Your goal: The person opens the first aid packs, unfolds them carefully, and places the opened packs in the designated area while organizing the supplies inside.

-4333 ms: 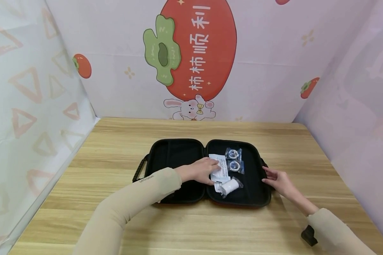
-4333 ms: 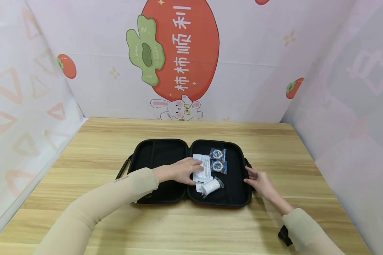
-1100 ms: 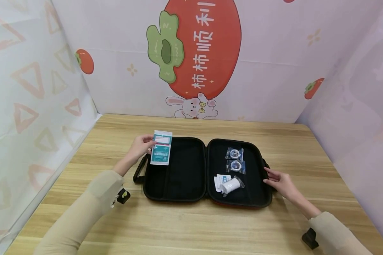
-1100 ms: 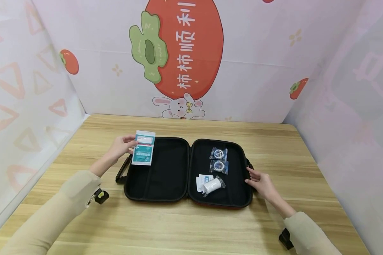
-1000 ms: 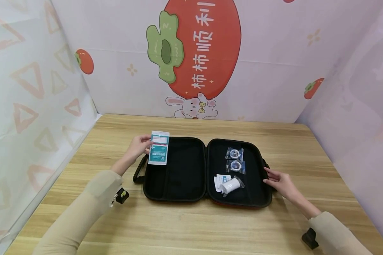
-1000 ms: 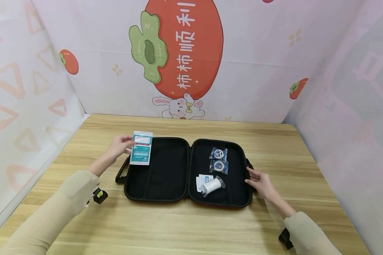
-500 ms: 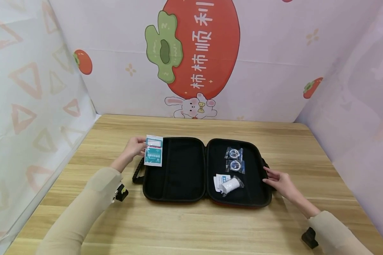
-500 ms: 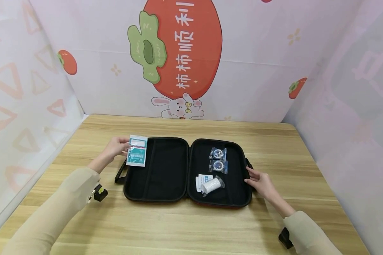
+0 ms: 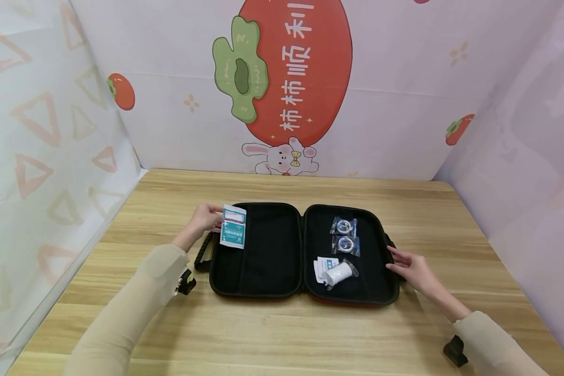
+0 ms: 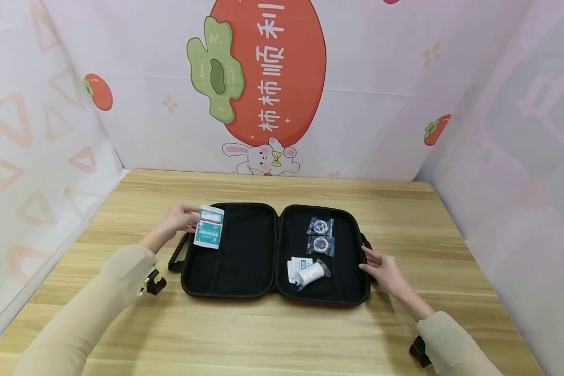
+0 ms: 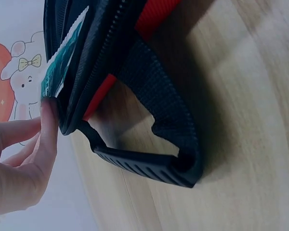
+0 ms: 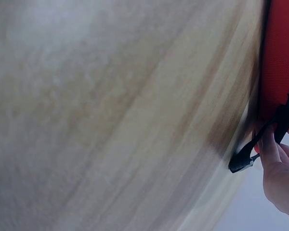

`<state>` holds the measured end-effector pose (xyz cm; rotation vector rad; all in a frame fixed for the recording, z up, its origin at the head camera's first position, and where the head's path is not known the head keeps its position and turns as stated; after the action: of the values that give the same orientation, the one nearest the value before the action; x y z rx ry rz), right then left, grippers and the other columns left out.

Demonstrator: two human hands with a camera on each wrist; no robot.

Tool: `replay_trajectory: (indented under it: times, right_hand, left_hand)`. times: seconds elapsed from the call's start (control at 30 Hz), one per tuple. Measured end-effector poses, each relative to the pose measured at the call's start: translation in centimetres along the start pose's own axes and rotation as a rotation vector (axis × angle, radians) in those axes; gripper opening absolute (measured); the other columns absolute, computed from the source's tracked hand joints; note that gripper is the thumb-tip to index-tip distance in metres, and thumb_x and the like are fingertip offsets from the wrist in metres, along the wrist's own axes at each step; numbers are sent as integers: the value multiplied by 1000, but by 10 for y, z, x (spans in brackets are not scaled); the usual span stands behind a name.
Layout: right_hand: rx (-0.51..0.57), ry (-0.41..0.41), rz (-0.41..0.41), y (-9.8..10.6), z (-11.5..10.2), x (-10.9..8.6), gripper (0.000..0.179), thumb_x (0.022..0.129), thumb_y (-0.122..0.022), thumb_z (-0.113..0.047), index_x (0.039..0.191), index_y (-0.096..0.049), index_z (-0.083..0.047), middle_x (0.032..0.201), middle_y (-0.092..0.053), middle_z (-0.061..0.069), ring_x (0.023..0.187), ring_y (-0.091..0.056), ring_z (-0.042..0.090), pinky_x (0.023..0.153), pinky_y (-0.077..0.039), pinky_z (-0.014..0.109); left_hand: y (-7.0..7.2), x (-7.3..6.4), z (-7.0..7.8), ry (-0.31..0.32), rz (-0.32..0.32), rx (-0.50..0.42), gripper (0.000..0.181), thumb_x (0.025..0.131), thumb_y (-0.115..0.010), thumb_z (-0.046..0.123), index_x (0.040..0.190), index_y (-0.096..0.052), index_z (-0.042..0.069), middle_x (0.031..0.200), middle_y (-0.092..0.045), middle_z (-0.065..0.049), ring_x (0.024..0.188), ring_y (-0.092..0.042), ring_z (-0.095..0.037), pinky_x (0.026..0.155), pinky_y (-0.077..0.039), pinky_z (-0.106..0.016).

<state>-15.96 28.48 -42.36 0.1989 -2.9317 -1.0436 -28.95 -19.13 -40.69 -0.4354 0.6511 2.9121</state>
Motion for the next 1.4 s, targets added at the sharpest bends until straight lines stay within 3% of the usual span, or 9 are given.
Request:
replay_trajectory:
  times: [0.4, 0.77, 0.83, 0.9, 1.0, 1.07, 1.13, 1.27, 1.4]
  right_hand:
    - [5, -6, 4, -1, 1, 0, 46, 84, -58, -5, 124, -41, 13, 113, -46, 38, 100, -52, 43, 74, -50, 31]
    - [12, 6, 8, 0, 0, 0, 46, 84, -57, -3, 124, -41, 14, 113, -46, 38, 100, -52, 42, 74, -50, 29]
    - [10, 7, 10, 0, 0, 0, 46, 84, -57, -2, 123, -42, 14, 113, -47, 38, 100, -52, 42, 74, -50, 28]
    - [8, 4, 13, 0, 0, 1, 45, 84, -57, -2, 123, -42, 14, 112, -47, 38, 100, -52, 42, 74, -49, 27]
    - [4, 2, 11, 0, 0, 0, 46, 84, -57, -3, 123, -42, 14, 112, -47, 38, 100, -52, 42, 74, -50, 29]
    - [5, -1, 7, 0, 0, 0, 46, 84, -57, -4, 124, -41, 14, 112, -47, 38, 100, -52, 42, 74, -50, 30]
    - [7, -1, 1, 0, 0, 0, 46, 85, -57, -4, 124, -41, 14, 113, -46, 39, 100, -52, 43, 74, -50, 32]
    - [13, -2, 1, -1, 0, 0, 46, 85, -57, -4, 124, -41, 14, 113, -46, 38, 100, -52, 43, 74, -50, 30]
    - [9, -4, 4, -1, 0, 1, 46, 84, -57, -3, 124, -41, 14, 113, -47, 38, 100, -52, 42, 74, -50, 29]
  left_hand:
    - [-15, 7, 3, 41, -7, -3, 41, 80, -44, -11, 120, -43, -15, 86, -58, -21, 55, -55, -9, 54, -51, -26]
    - [-23, 16, 6, 104, 18, -47, 41, 80, -44, -14, 122, -43, -13, 100, -54, -28, 55, -55, -12, 57, -52, -27]
    - [-26, 48, -22, 97, 3, -100, 41, 78, -47, -14, 119, -46, -10, 94, -57, -26, 57, -59, -17, 57, -52, -31]
    - [-29, 52, -25, 93, -19, -107, 41, 78, -48, -15, 119, -46, -11, 91, -58, -26, 61, -60, -21, 58, -53, -35]
    - [-33, 43, -17, 99, -44, -103, 40, 79, -47, -15, 119, -45, -12, 87, -57, -23, 65, -60, -24, 63, -52, -38]
    - [-34, 5, 18, 111, -61, -49, 39, 81, -43, -15, 120, -40, -17, 90, -54, -25, 66, -58, -23, 66, -52, -37]
    - [-36, 1, 23, 118, -64, -38, 35, 82, -43, -15, 117, -43, -17, 86, -54, -22, 65, -57, -20, 64, -52, -34]
    - [-41, 34, 0, 134, -69, -24, 29, 83, -43, -14, 111, -49, -14, 82, -57, -20, 64, -59, -20, 60, -53, -33]
    - [-49, 102, -55, 142, -99, -91, 21, 81, -44, -14, 100, -52, -12, 78, -56, -22, 60, -59, -24, 54, -52, -35]
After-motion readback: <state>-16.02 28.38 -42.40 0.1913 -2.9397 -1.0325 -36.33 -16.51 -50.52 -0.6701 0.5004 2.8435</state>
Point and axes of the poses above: each hand's wrist, its own x-axis towards the middle knuckle, its own y-axis out of the back of the hand, z = x × y, the point moved 2 cm from there along x, towards the middle knuckle
